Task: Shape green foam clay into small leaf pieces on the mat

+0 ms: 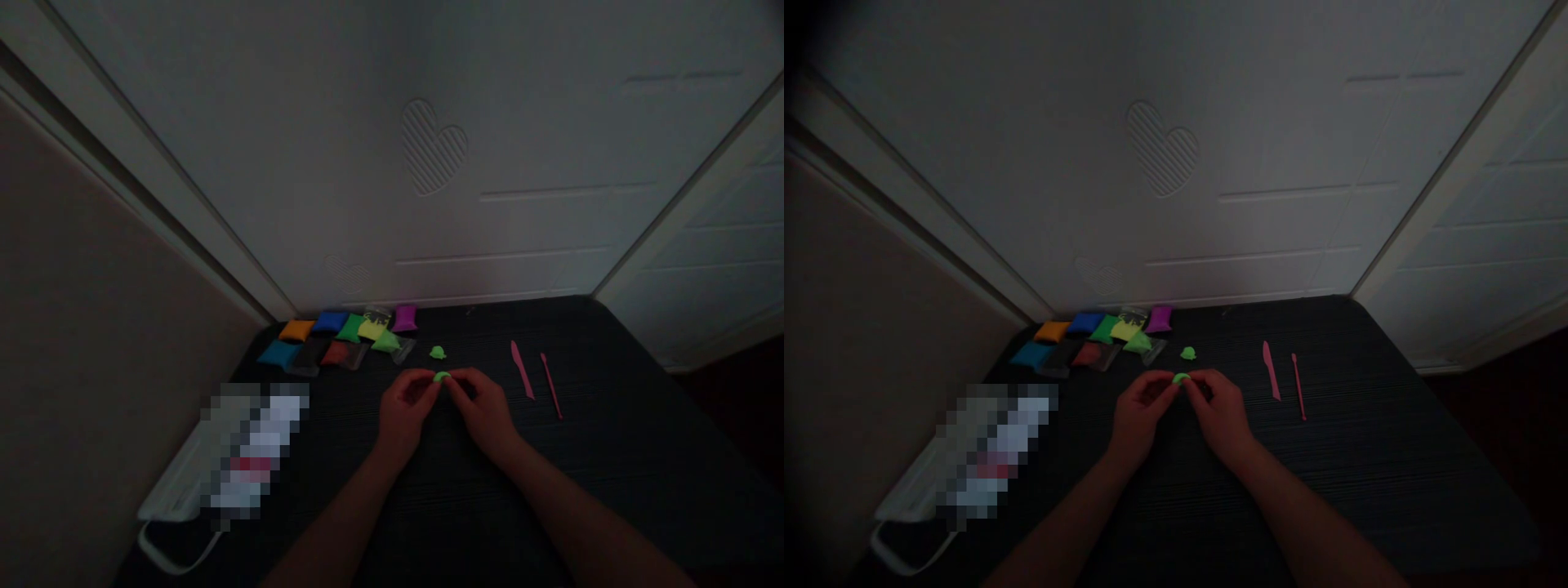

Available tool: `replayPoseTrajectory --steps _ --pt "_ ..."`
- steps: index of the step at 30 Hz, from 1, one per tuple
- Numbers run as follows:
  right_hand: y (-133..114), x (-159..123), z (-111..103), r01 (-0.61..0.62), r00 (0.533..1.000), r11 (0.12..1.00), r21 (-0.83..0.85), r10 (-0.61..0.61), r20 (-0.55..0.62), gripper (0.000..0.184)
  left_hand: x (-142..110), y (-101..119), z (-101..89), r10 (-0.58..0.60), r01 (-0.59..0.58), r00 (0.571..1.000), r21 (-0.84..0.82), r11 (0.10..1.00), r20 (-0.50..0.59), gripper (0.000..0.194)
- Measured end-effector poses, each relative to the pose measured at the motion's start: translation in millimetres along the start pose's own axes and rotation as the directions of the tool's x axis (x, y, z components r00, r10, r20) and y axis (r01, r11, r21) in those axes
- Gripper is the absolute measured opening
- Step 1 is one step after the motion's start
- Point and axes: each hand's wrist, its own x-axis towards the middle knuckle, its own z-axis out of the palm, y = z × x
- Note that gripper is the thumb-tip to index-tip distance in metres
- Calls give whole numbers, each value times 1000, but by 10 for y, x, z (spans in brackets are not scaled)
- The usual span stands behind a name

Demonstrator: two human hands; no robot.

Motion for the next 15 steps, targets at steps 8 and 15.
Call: replayPoseTrajectory --steps 8,15 --pt "-12 7 -43 -22 999 996 92 19 39 22 69 -24 -55 -49 51 998 -61 997 43 24" --pt "22 69 -98 -167 980 941 295 191 -55 26 117 -80 -70 -63 56 998 -184 981 -29 26"
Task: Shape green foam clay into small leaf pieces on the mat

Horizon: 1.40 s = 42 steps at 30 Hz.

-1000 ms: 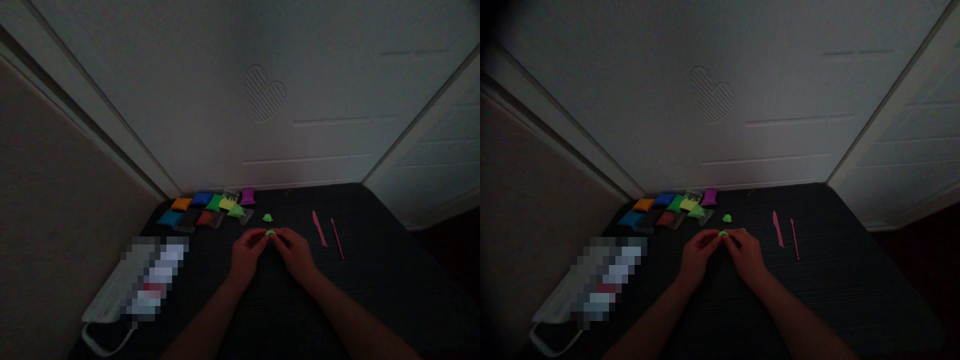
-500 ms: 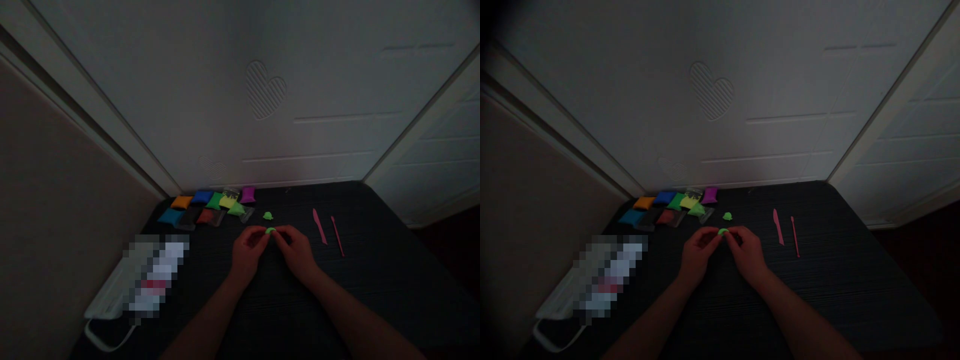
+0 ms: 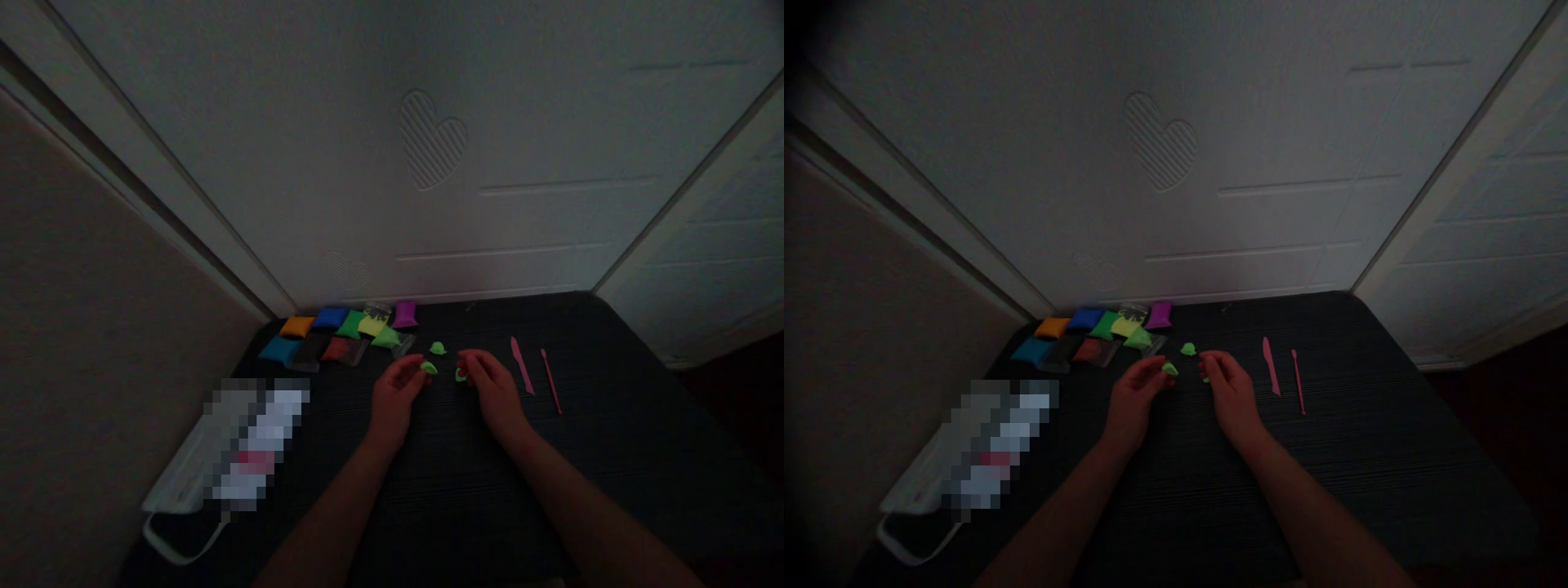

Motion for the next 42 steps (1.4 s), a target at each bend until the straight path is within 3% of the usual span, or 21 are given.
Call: replayPoseTrajectory --steps 5,13,16,19,22,32,38,42 --pt "7 5 -4 -3 1000 999 44 3 0 23 -6 7 -9 -17 16 999 50 999 38 24" --pt "33 30 -22 -27 1000 999 34 26 12 22 -18 61 1 57 -67 997 194 979 59 21" --pt "12 -6 7 79 993 991 -109 -68 99 21 -30 46 19 83 -88 996 186 979 30 23" --pt "-12 -61 47 246 958 932 -265 -192 212 22 -41 21 23 108 -111 994 205 973 22 25" --pt "-13 -92 76 330 932 885 -329 -248 266 23 -54 11 28 139 -142 990 253 957 27 24" --pt "0 -91 82 339 936 863 -375 -270 226 15 -131 27 74 175 -159 985 343 926 -13 17" --pt "5 -106 87 338 939 855 -392 -276 207 14 -135 2 95 152 -140 988 221 965 -38 34" --pt "8 -99 78 326 944 860 -394 -270 191 14 -133 21 88 140 -133 990 226 965 -16 31"
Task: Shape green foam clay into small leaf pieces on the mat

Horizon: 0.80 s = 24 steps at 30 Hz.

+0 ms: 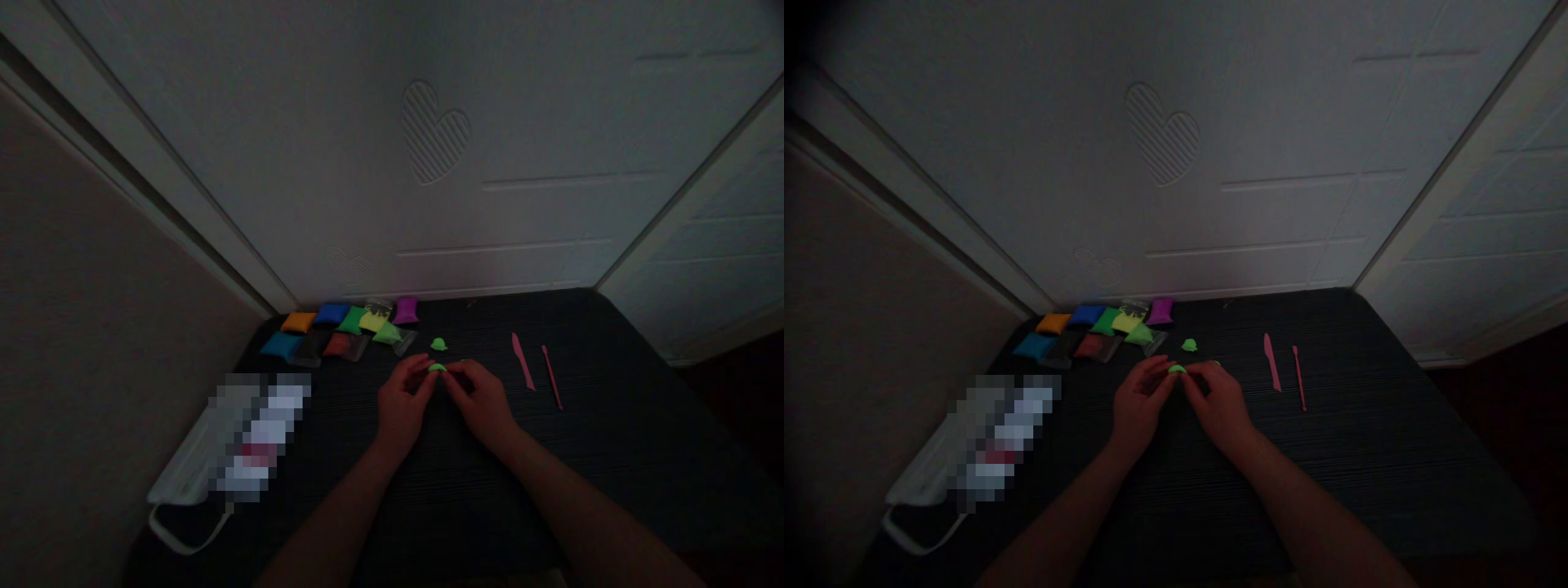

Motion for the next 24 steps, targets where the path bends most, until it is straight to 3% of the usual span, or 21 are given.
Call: replayPoseTrajectory --steps 7,13,24 --pt "-10 -5 13 -5 1000 1000 10 5 -2 15 -15 38 -6 14 -9 997 67 998 -74 27" --pt "-31 -6 -7 -25 1000 1000 10 25 0 13 -26 70 11 19 -19 998 -3 1000 -57 46" --pt "-17 -7 5 -78 997 995 62 79 -24 16 -18 64 -8 51 -39 995 132 990 -86 39"
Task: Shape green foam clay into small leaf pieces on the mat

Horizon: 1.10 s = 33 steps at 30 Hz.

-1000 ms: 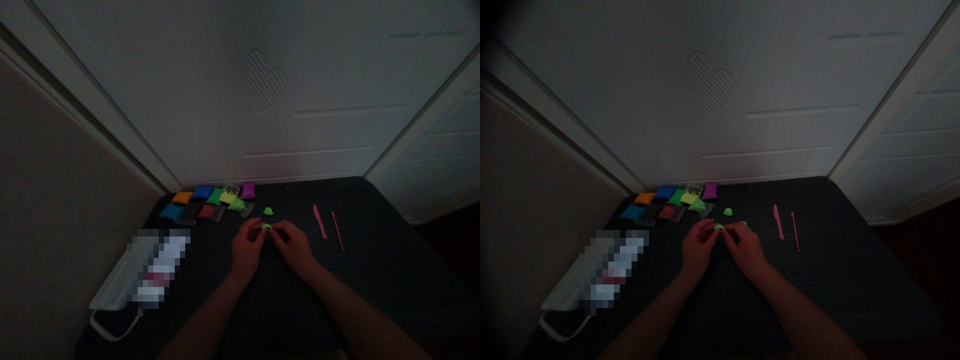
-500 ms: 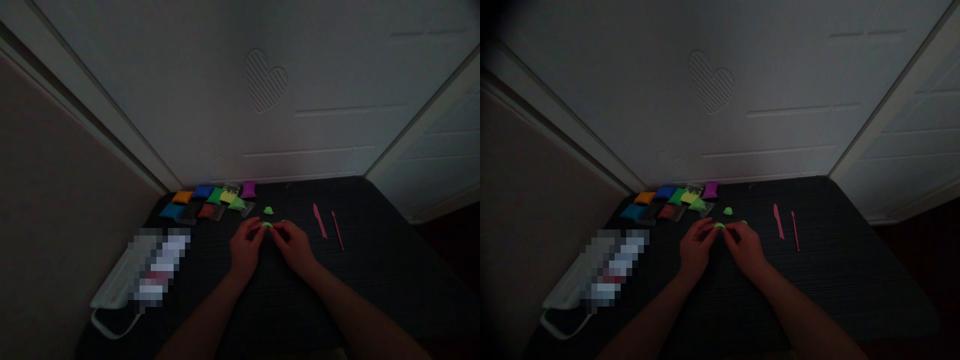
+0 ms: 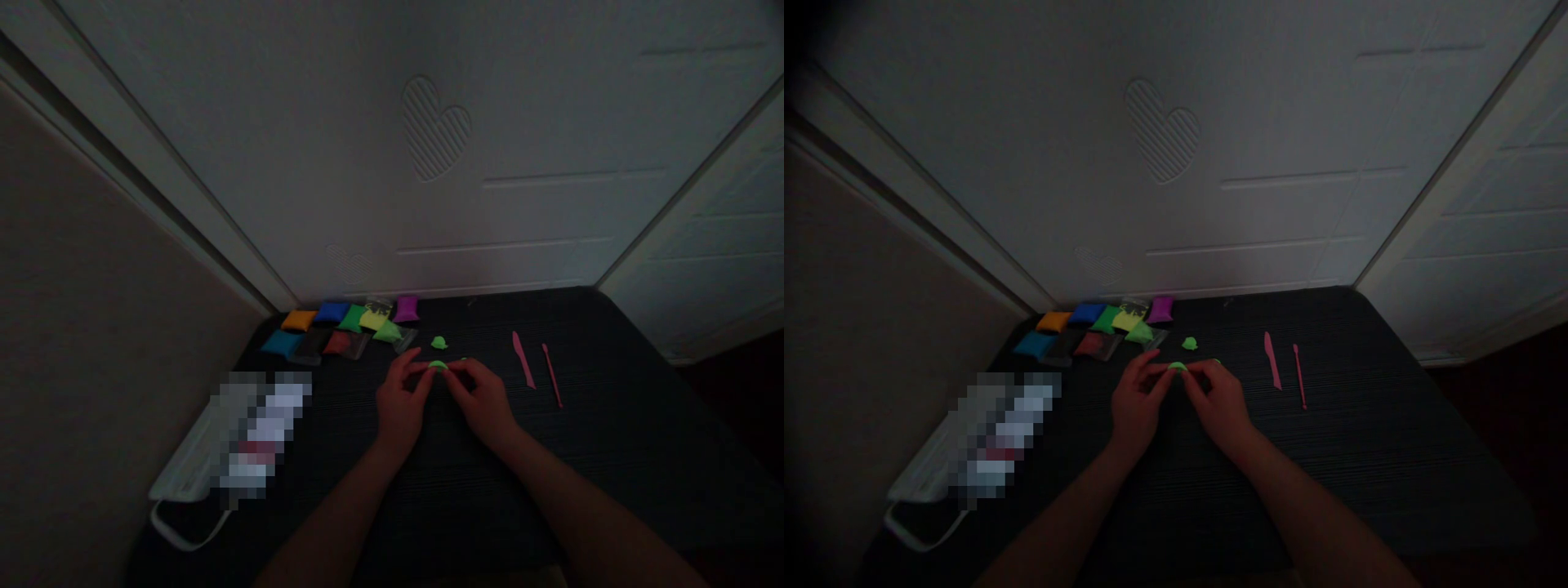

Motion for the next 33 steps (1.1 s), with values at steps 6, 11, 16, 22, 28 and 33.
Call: replayPoseTrajectory --steps 6,11,16,22,28,33 --pt "4 23 -1 -130 991 979 155 126 31 17 3 9 10 -9 22 994 -124 992 104 52" --pt "2 28 -5 -191 981 956 224 179 71 18 18 7 -4 -48 58 993 -89 994 105 48" --pt "1 10 -17 -102 994 988 120 95 58 16 24 -2 1 -43 58 992 -131 990 115 44" --pt "-5 11 -31 20 999 999 -37 -19 35 12 37 -1 -5 -45 51 995 -67 996 86 42" --pt "10 28 -41 19 999 999 -48 -17 43 11 59 -9 -28 -67 75 989 -56 996 135 47" --pt "12 30 -38 -10 998 999 -46 13 68 10 56 -12 -40 -67 88 977 -96 992 203 48"
